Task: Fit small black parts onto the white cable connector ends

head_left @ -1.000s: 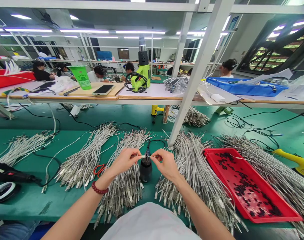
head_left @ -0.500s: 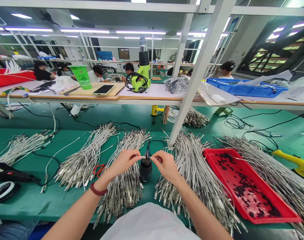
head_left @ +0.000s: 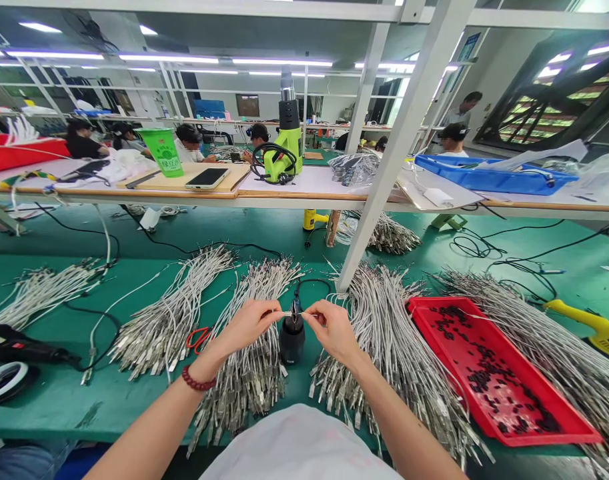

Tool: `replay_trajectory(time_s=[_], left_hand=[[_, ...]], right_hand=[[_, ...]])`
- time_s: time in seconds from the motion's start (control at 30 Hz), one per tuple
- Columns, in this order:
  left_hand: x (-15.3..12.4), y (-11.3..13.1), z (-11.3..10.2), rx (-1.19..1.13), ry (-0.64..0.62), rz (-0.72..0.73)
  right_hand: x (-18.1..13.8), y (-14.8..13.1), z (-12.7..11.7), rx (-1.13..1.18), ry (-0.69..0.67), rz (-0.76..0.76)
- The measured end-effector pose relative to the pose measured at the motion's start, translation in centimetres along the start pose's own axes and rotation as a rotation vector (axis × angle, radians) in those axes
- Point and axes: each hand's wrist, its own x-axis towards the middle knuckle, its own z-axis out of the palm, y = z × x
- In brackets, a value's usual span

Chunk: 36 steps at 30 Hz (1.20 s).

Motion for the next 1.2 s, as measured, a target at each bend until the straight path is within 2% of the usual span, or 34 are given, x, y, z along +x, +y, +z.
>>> replay_trajectory(time_s=[0.23, 0.53, 1.2], left_hand=[[-0.05, 0.11, 0.04, -0.045, 0.001, -0.021], [-0.05, 0.66, -0.33, 0.036, 0.005, 0.002], [0.2, 0.55, -0.03, -0.028, 0.042, 0.018]], right_hand=[[0.05, -0.02, 0.18, 0.024, 0.005, 0.004], [0.03, -0.46, -0.25, 0.044, 0.009, -0.004], [0.11, -0.16, 0.05, 0.056, 0.029, 0.002]])
